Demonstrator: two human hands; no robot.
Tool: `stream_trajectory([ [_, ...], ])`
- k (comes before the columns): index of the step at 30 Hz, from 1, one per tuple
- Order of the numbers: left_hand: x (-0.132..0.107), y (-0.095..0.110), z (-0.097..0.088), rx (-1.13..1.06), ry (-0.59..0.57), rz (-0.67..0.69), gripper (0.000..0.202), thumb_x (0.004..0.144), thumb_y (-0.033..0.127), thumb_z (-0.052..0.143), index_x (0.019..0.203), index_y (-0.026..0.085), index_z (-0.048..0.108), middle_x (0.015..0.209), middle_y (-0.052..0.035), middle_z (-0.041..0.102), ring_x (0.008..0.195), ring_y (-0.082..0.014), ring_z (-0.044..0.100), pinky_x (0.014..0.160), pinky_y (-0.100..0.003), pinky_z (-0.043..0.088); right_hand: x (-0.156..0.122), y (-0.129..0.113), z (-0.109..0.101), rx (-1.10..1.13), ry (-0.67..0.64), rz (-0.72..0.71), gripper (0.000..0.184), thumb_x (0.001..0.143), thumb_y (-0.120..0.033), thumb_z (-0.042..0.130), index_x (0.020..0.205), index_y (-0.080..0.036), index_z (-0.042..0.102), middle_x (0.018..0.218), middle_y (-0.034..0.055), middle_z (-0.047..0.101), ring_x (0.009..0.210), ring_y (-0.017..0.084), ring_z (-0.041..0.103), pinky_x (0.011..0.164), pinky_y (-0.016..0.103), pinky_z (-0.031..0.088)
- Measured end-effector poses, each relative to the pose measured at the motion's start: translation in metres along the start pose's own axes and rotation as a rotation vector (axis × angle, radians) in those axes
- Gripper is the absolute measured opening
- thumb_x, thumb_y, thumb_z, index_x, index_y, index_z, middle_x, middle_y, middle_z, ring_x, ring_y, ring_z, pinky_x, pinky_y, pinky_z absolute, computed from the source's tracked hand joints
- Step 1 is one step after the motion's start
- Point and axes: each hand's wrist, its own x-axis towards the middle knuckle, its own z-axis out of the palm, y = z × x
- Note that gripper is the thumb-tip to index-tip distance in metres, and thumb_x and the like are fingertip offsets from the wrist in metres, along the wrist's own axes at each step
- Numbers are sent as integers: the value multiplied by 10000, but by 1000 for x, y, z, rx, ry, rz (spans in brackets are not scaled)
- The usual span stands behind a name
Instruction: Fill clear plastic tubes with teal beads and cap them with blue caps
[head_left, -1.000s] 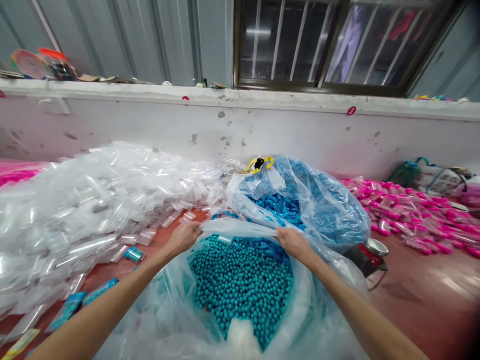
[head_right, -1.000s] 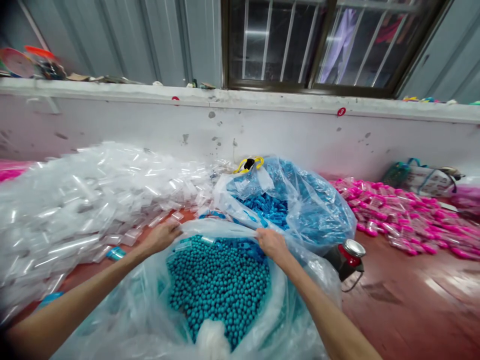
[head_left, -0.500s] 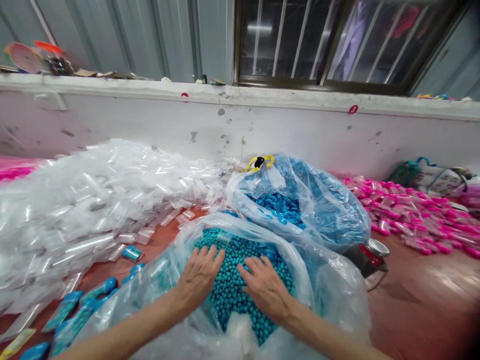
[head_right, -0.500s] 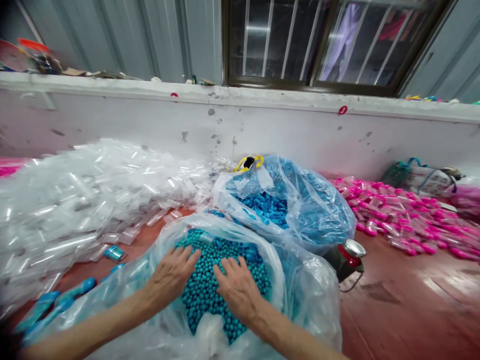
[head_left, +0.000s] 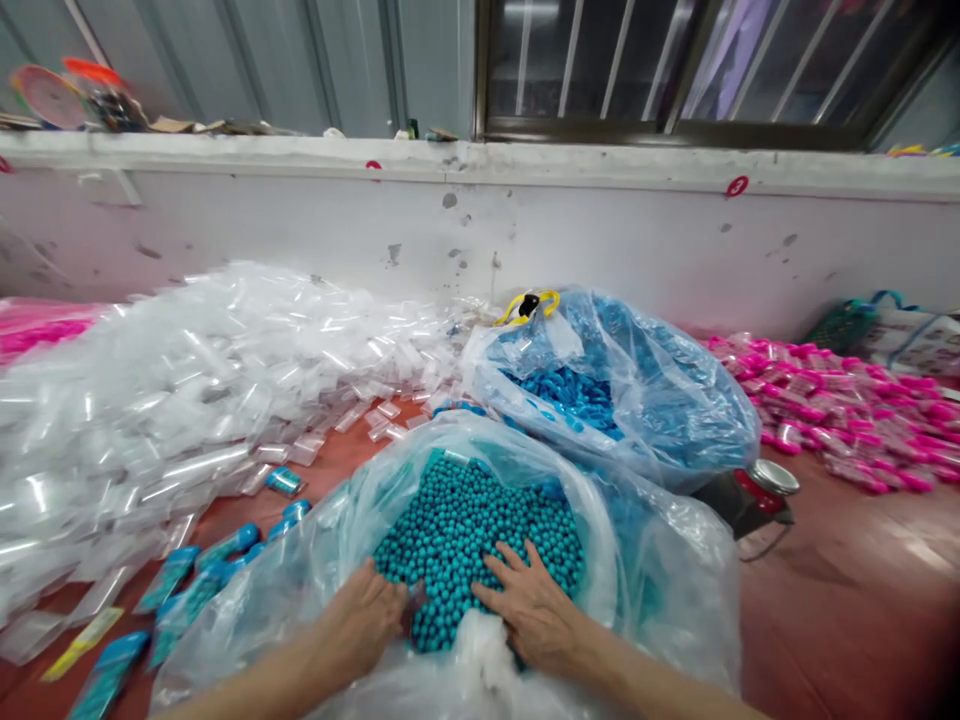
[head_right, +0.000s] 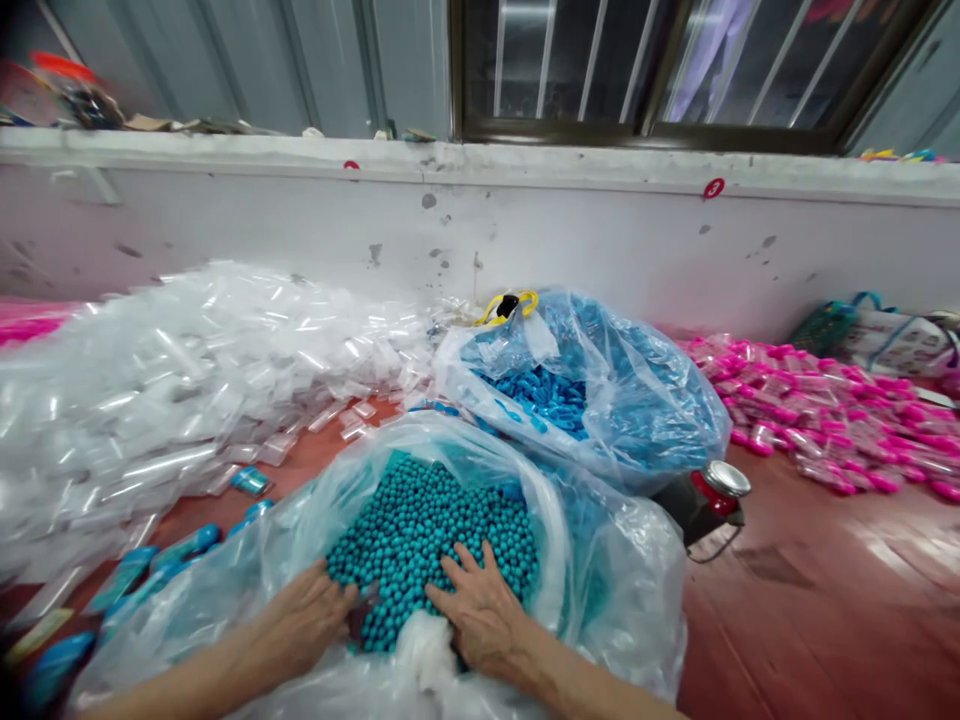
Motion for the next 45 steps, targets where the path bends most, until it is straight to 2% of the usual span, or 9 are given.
stream_trajectory([
  [4,-12,0,-7,20,-114,-76,240,836,160,392,834,141,631,771,-93,629,782,-225,571,763,-379,413,-6,-6,-5,4,-21,14,448,748,-285,531,1190,-294,464,1208,86,466,1180,305,327,921,592,217],
  [11,-24,10,-13,-123,133,15,574,780,-11,327,1293,245,348,1270,-64,476,1169,-201,413,999,-390,283,-23,-17,-6,-78,195,-99,473,824,-105,388,1279,-236,364,1335,102,383,1233,289,274,966,548,193],
  [15,-28,17,-34,-319,-14,10,431,825,63,318,1188,249,456,1036,-25,619,946,-148,559,853,-276,411,-39,-24,0,103,176,-166,382,835,-111,366,1206,-172,427,990,80,609,899,194,537,794,325,391],
  [18,-31,25,-50,-349,-177,-22,258,848,178,350,927,227,591,848,-26,656,794,-174,604,712,-273,443,-48,-29,3,209,68,-179,404,805,-114,385,1198,-199,424,821,13,615,759,153,561,679,240,395],
  [21,-34,36,-56,-326,-273,-23,230,829,210,385,843,209,614,809,-42,669,770,-203,617,692,-302,441,-55,-31,7,214,12,-175,393,798,-137,399,1172,-254,431,773,-26,589,728,125,560,620,203,366],
  [30,-23,43,-53,-474,-272,1,185,755,159,444,759,222,618,745,5,675,708,-155,623,615,-222,433,-57,-26,34,138,-17,-215,330,810,-237,440,1134,-300,433,741,-66,563,608,87,530,496,165,309],
  [34,15,35,-63,-511,-174,-46,229,784,166,408,855,233,615,823,-5,674,785,-159,619,674,-231,442,-33,-19,6,67,-41,-136,248,757,-149,443,957,-266,533,798,-36,581,619,103,542,486,184,305],
  [37,53,20,-65,-459,-98,-115,235,807,193,394,880,230,615,857,-28,655,815,-169,605,717,-252,442,8,-3,-24,17,-49,-34,267,731,-85,412,899,-220,571,850,21,594,686,134,563,541,206,351],
  [45,116,-33,-59,-319,159,-644,335,780,51,303,1041,98,507,1029,-159,556,913,-220,560,765,-318,428,115,48,-63,132,199,377,369,766,-33,313,1044,-116,540,1068,152,560,936,220,552,781,324,410],
])
